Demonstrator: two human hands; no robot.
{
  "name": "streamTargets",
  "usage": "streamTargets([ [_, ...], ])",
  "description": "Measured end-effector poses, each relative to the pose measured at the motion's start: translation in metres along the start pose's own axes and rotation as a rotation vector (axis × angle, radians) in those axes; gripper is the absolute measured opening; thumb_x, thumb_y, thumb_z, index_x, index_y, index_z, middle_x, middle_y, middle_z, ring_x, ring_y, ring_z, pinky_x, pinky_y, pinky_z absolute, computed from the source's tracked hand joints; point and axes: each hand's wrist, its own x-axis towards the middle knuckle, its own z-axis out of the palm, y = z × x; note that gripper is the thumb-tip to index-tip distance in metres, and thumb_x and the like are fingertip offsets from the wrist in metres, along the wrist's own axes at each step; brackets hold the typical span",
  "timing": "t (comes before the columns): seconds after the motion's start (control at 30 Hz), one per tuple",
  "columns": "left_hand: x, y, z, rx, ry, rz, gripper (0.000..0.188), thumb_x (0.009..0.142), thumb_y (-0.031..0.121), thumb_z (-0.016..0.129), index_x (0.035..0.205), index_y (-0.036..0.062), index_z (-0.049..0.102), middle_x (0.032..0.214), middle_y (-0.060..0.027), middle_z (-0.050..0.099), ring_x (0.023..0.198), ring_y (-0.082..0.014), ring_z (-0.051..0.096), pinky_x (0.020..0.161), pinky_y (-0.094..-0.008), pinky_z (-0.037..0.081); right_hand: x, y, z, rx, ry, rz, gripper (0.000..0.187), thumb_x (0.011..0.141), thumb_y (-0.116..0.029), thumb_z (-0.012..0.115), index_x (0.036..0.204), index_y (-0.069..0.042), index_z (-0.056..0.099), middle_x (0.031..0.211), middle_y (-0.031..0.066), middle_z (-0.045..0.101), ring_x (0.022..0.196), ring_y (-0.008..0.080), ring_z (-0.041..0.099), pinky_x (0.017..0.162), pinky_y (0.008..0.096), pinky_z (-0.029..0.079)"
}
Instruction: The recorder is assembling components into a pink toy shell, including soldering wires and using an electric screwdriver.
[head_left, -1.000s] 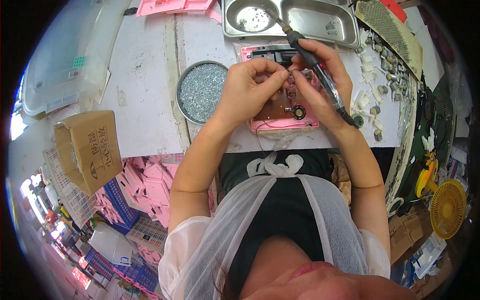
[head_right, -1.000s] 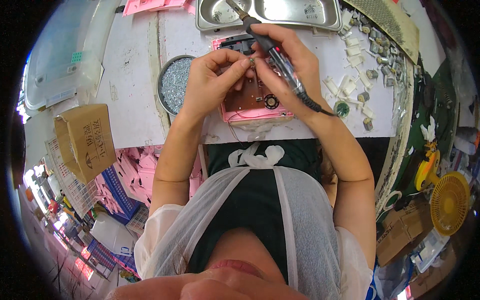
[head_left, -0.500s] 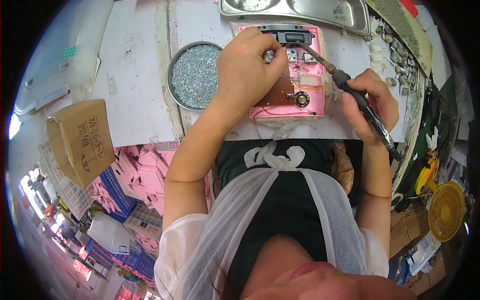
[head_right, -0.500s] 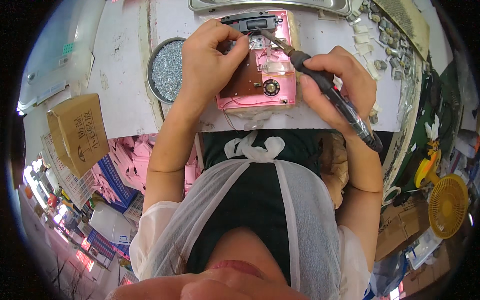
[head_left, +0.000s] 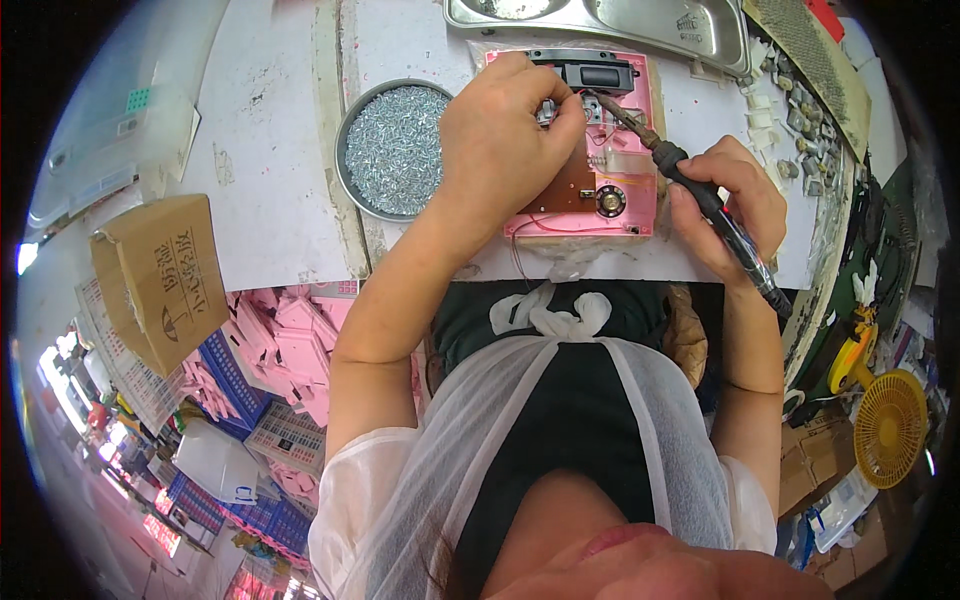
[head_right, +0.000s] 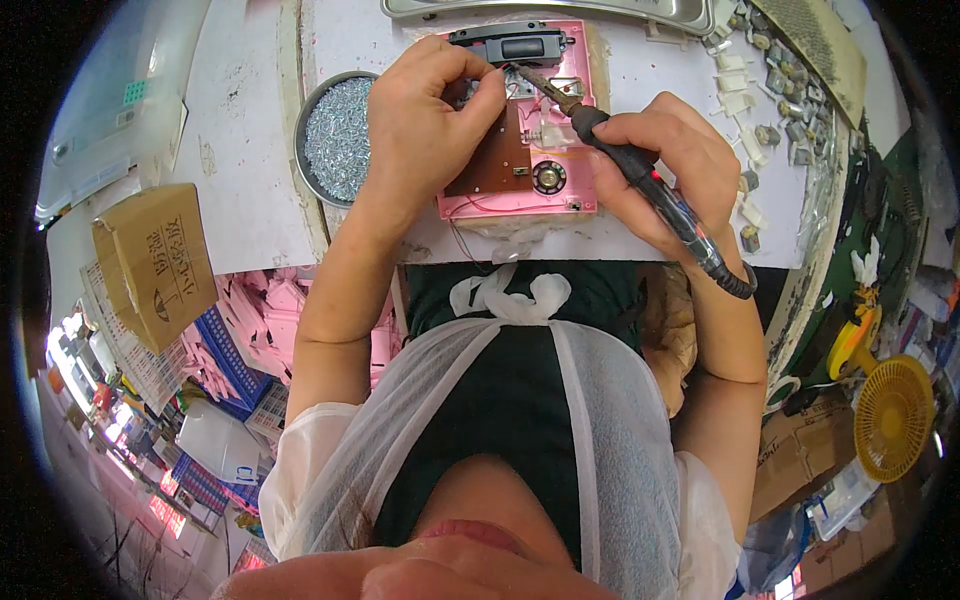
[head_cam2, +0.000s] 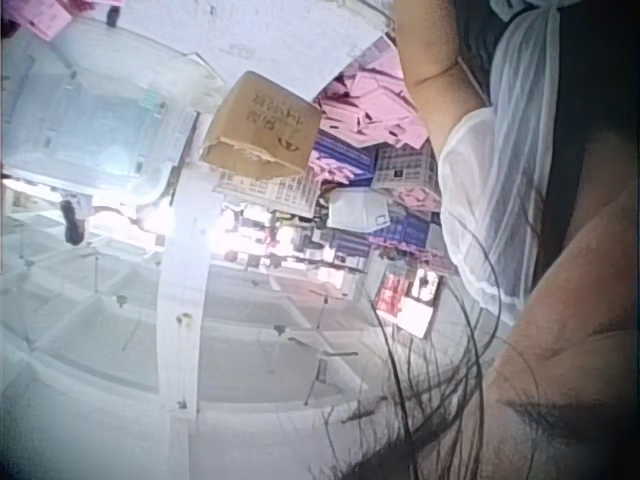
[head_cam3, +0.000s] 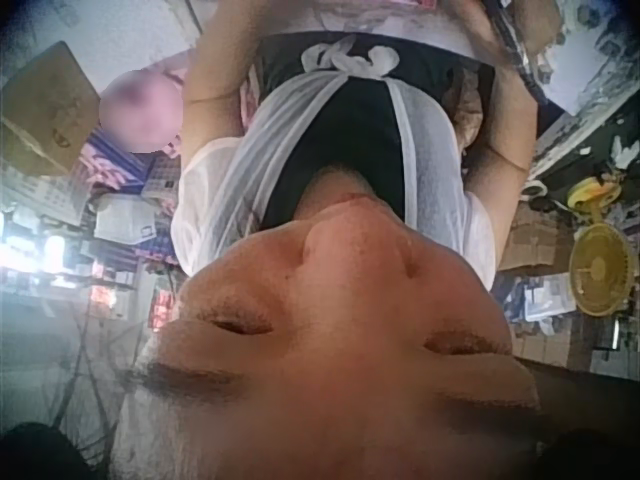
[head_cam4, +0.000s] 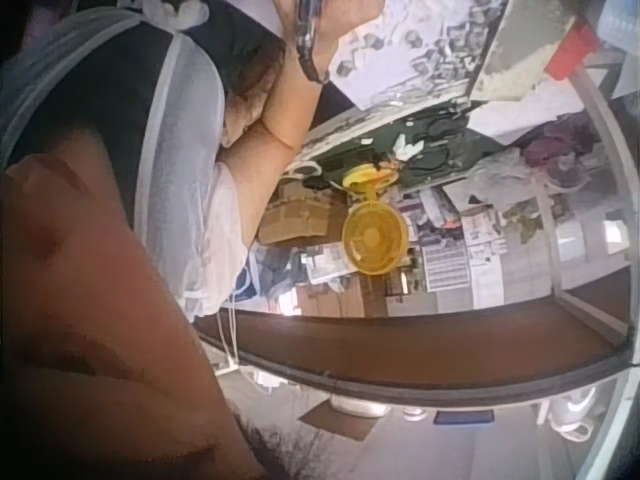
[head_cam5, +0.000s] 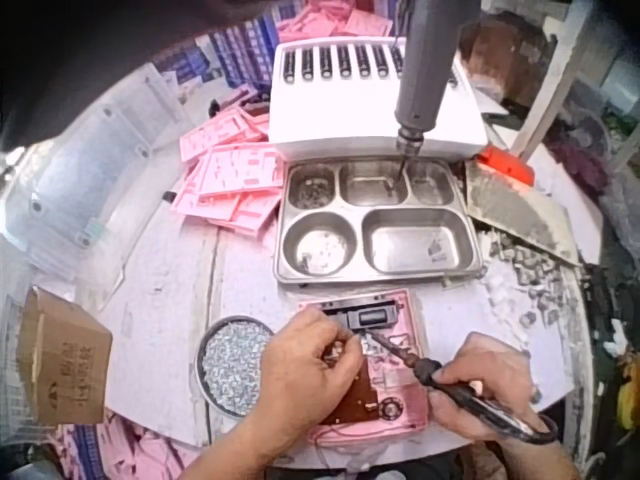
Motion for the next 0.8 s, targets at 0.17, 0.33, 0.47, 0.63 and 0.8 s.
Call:
streamTargets([
  [0.17, 0.001, 0.004, -0.002, 0.028, -0.012, -0.039, 0.012, 0.077, 0.017, 0.074, 0.072, 0.0075, 0.069, 0.073, -0.0072, 0.061, 0.067, -0.0276, 0.063, 0.057, -0.0399, 0.049, 0.008, -0.001, -0.008, -0.131, -0.113, -0.135, 0.033, 0.067, 0.001, 0.079, 0.098, -0.004, 0.07, 0.074, 0.0074, 0.061, 0.065, 0.024, 0.057, 0.057, 0.0326, 0.045],
  [0.33, 0.001, 0.004, 0.0, 0.057, 0.0, -0.017, 0.012, 0.076, 0.017, 0.075, 0.072, 0.008, 0.069, 0.074, -0.0071, 0.061, 0.067, -0.0275, 0.063, 0.057, -0.0398, 0.05, 0.008, 0.002, -0.013, -0.119, -0.14, -0.159, 0.031, 0.068, 0.002, 0.077, 0.097, -0.005, 0.071, 0.074, 0.0077, 0.061, 0.068, 0.0255, 0.057, 0.06, 0.034, 0.046],
  [0.47, 0.001, 0.003, 0.001, 0.063, 0.014, -0.013, 0.011, 0.075, 0.017, 0.075, 0.071, 0.0082, 0.069, 0.074, -0.0069, 0.062, 0.067, -0.0272, 0.064, 0.058, -0.0393, 0.05, 0.009, 0.0, -0.018, -0.032, -0.11, -0.085, 0.029, 0.069, 0.002, 0.076, 0.096, -0.004, 0.07, 0.074, 0.0078, 0.061, 0.065, 0.0243, 0.057, 0.058, 0.0332, 0.046],
  [0.63, 0.0, 0.003, 0.003, 0.07, 0.048, 0.031, 0.011, 0.074, 0.013, 0.076, 0.072, 0.0055, 0.069, 0.07, -0.0063, 0.058, 0.061, -0.0223, 0.058, 0.056, -0.0351, 0.047, 0.009, 0.001, -0.023, 0.022, -0.119, 0.043, 0.027, 0.07, 0.001, 0.075, 0.096, -0.003, 0.069, 0.073, 0.0076, 0.06, 0.063, 0.02, 0.057, 0.057, 0.0304, 0.045],
  [0.8, -0.001, 0.002, 0.005, 0.074, 0.064, 0.038, 0.011, 0.073, 0.012, 0.077, 0.073, 0.0045, 0.069, 0.067, -0.0057, 0.056, 0.058, -0.0199, 0.056, 0.054, -0.0337, 0.045, 0.014, 0.001, -0.019, 0.009, -0.142, 0.065, 0.025, 0.072, -0.001, 0.075, 0.095, -0.004, 0.069, 0.074, 0.0075, 0.061, 0.063, 0.0184, 0.057, 0.057, 0.0286, 0.044],
])
